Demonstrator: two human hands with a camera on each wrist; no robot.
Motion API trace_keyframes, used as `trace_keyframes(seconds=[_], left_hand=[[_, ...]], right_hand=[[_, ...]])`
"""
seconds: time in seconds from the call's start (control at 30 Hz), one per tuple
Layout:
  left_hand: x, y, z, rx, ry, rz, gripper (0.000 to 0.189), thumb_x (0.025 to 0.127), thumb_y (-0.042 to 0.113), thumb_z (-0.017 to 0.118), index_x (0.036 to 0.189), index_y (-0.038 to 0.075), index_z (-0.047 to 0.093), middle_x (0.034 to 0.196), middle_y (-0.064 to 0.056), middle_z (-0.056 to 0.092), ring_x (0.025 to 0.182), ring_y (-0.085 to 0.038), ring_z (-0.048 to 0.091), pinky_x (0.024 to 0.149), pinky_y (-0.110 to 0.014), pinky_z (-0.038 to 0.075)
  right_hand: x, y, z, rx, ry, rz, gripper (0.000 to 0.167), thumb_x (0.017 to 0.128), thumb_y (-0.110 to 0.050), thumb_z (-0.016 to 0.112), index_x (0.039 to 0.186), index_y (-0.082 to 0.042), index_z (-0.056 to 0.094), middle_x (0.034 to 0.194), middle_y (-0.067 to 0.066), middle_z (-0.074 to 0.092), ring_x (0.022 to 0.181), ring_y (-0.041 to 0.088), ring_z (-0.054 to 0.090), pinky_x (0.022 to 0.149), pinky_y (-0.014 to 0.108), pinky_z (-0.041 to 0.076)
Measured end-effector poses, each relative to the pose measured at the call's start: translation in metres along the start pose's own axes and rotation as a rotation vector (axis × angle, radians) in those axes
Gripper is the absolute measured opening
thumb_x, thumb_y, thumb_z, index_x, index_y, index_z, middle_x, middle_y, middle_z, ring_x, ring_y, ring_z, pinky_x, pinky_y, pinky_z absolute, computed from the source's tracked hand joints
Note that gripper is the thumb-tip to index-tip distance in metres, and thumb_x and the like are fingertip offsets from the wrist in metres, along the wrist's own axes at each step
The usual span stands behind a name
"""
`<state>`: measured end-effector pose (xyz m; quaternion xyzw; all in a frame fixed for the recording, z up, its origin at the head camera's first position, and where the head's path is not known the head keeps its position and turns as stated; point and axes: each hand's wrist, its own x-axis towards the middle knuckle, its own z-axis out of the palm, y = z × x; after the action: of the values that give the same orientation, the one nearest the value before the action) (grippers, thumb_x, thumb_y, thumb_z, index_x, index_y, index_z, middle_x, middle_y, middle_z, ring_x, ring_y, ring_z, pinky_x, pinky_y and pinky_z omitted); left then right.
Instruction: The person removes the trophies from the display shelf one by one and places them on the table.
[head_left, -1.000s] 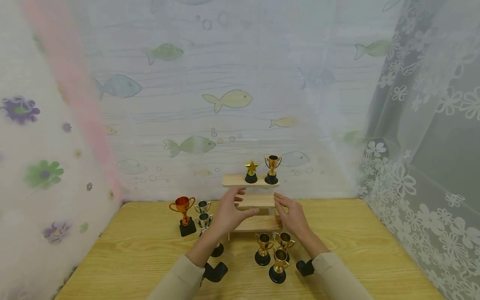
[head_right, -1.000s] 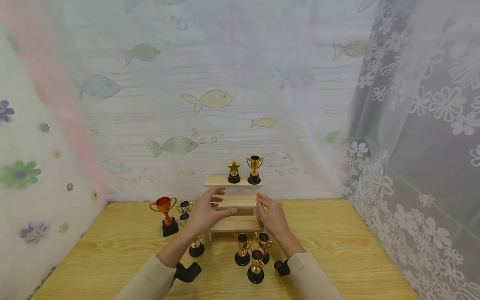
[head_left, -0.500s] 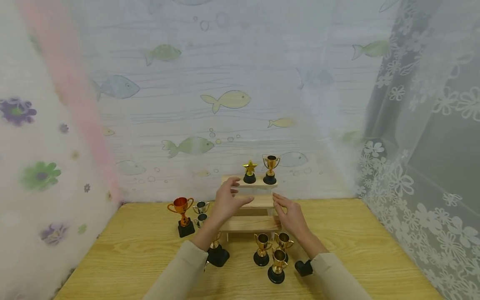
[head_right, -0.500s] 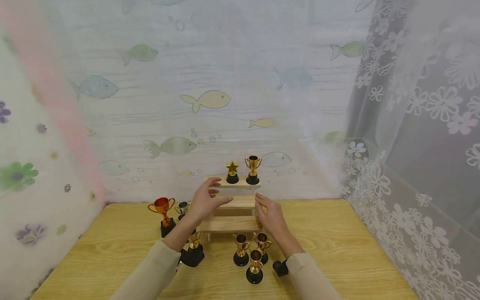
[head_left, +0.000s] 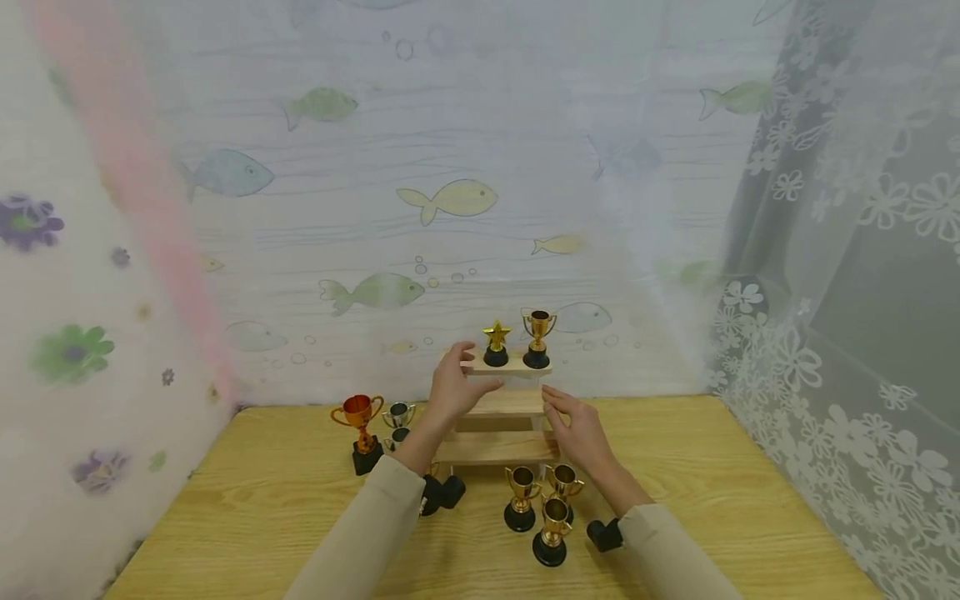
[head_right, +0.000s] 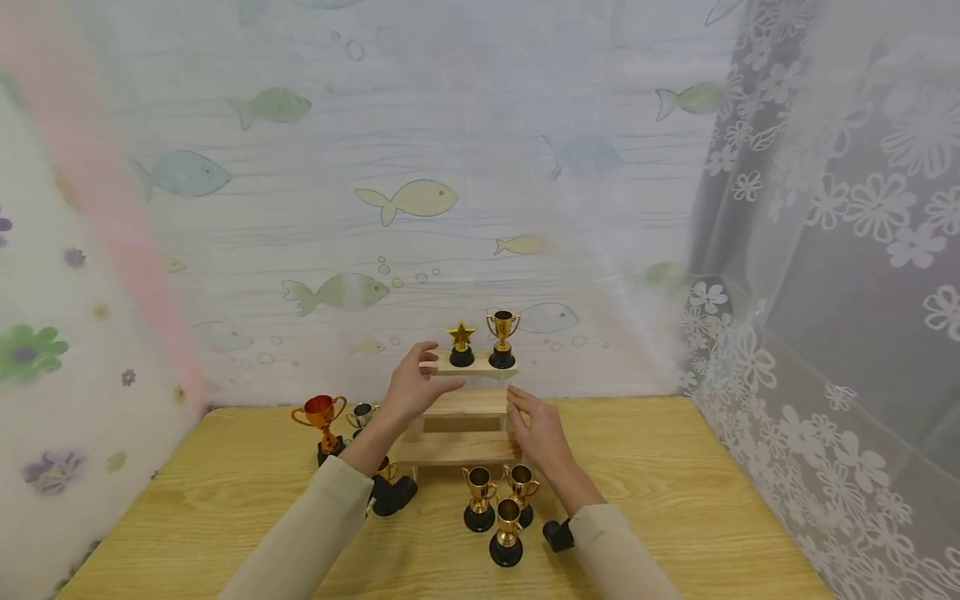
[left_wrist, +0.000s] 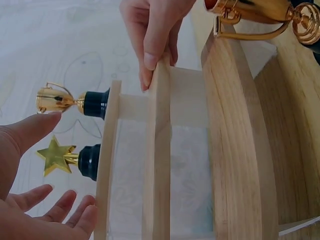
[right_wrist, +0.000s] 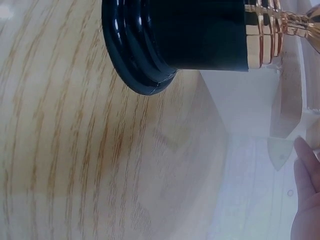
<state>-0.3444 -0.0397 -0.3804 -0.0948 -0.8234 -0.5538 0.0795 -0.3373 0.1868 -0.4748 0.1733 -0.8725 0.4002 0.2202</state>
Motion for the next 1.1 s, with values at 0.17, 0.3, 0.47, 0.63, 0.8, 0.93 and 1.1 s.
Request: trace_keyframes(seconds=[0.17,0.3,0.47,0.63,0.8,0.93,1.1], left_hand=[[0.010,-0.002,0.002,0.000,0.027,-0.014,0.079,0.086,0.017,0.084,0.152,0.003,0.042,0.143,-0.022,0.050,0.131,-0.042,0.052,0.097,-0.054,0.051],[0.017,-0.001,0.002,0.043,0.048,-0.043,0.079,0.086,0.020,0.085,0.151,0.003,0.043,0.141,-0.021,0.053,0.131,-0.041,0.053,0.098,-0.054,0.051],[0.026,-0.001,0.003,0.113,0.019,-0.037,0.076,0.087,0.022,0.083,0.149,-0.002,0.046,0.140,-0.022,0.055,0.130,-0.041,0.054,0.101,-0.054,0.050],[0.036,-0.004,0.008,0.165,0.001,-0.053,0.072,0.087,0.024,0.083,0.145,-0.003,0.049,0.136,-0.020,0.058,0.127,-0.038,0.055,0.102,-0.051,0.049],[0.041,-0.006,0.013,0.204,0.010,-0.047,0.068,0.087,0.025,0.083,0.141,-0.004,0.055,0.131,-0.020,0.062,0.121,-0.038,0.058,0.100,-0.052,0.048],[0.043,-0.009,0.018,0.220,0.031,-0.032,0.062,0.087,0.026,0.083,0.136,-0.002,0.059,0.128,-0.019,0.064,0.119,-0.037,0.059,0.100,-0.053,0.048],[0.046,-0.011,0.024,0.230,0.084,0.005,0.054,0.087,0.026,0.083,0.130,-0.002,0.065,0.122,-0.019,0.066,0.114,-0.037,0.061,0.096,-0.053,0.050]], right_hand=[[0.001,-0.001,0.000,0.018,-0.004,0.004,0.034,0.106,-0.012,0.057,0.135,0.005,0.063,0.144,0.016,0.058,0.134,0.038,0.054,0.108,0.056,0.043],[0.002,-0.002,-0.001,0.022,-0.003,0.005,0.034,0.106,-0.013,0.057,0.134,0.005,0.063,0.144,0.014,0.059,0.134,0.038,0.054,0.108,0.056,0.043],[0.002,-0.001,-0.001,0.023,0.003,0.004,0.034,0.106,-0.013,0.057,0.134,0.004,0.064,0.144,0.015,0.059,0.134,0.037,0.054,0.108,0.055,0.043],[0.000,-0.002,-0.002,0.031,-0.009,0.022,0.034,0.106,-0.015,0.057,0.134,0.004,0.064,0.145,0.014,0.058,0.134,0.036,0.054,0.108,0.053,0.043],[-0.002,-0.001,-0.002,0.030,-0.003,0.012,0.034,0.106,-0.015,0.057,0.134,0.004,0.064,0.144,0.016,0.058,0.133,0.037,0.055,0.107,0.054,0.044],[-0.002,0.000,0.000,0.017,0.008,0.007,0.034,0.106,-0.014,0.057,0.133,0.004,0.064,0.144,0.014,0.059,0.133,0.037,0.055,0.107,0.054,0.045],[-0.001,0.000,0.000,0.008,0.023,-0.002,0.033,0.106,-0.014,0.058,0.132,0.005,0.065,0.143,0.013,0.060,0.132,0.037,0.056,0.106,0.054,0.046]])
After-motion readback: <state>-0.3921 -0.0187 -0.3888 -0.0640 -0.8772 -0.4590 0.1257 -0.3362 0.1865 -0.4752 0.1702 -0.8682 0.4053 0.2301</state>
